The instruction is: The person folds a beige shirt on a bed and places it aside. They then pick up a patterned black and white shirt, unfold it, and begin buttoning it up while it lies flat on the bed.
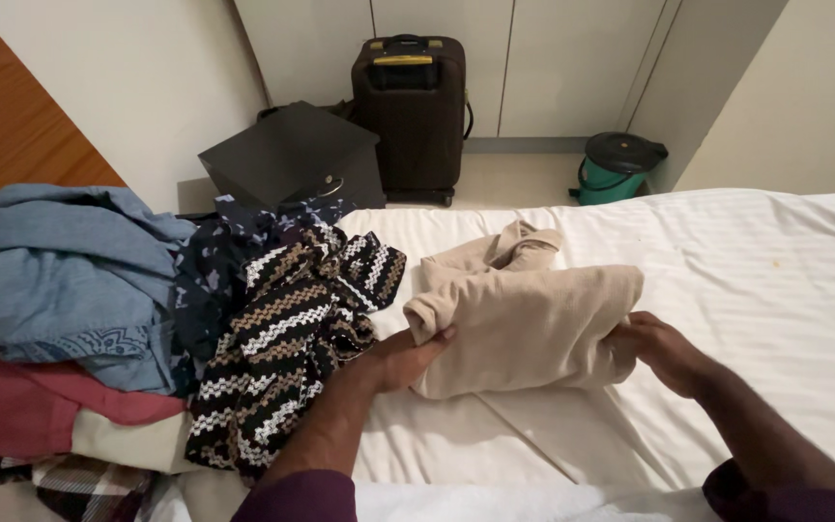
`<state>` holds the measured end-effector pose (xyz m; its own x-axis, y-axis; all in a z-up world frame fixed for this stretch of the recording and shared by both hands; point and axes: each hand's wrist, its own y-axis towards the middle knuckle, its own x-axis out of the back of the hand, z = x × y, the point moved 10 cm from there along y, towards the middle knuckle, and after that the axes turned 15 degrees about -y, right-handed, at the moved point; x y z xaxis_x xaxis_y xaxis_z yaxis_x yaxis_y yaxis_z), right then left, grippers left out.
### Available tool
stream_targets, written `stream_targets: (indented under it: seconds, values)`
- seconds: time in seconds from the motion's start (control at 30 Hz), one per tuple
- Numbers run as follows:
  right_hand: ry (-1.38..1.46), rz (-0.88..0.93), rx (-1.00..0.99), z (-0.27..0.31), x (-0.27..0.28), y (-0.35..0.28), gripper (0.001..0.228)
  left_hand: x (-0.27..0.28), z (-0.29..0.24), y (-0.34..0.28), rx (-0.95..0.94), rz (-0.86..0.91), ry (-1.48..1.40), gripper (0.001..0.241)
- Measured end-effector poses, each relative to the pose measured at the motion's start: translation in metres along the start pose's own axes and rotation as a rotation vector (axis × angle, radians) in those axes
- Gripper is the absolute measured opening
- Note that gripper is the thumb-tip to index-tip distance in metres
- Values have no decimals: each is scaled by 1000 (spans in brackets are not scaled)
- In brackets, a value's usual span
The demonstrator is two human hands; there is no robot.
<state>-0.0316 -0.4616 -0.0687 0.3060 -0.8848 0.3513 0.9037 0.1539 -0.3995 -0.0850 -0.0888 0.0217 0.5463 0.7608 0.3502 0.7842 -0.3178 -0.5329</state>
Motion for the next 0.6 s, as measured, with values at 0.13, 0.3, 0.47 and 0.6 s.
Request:
stream_targets:
  seconds: [0.13, 0.3, 0.47, 0.6]
  values:
    - [-10, 189, 49, 35, -31, -23, 60, 3, -3, -3, -16, -56, -30, 69]
    - [-313, 183, -34, 67, -44, -51, 77, 9, -2, -3, 10, -108, -101, 76]
    - [-218, 165, -84, 86, -44, -60, 70, 10, 13, -1, 154, -55, -168, 81]
    - [-164, 204, -279, 73, -47, -68, 68, -9, 27, 0, 259, 124, -384, 80]
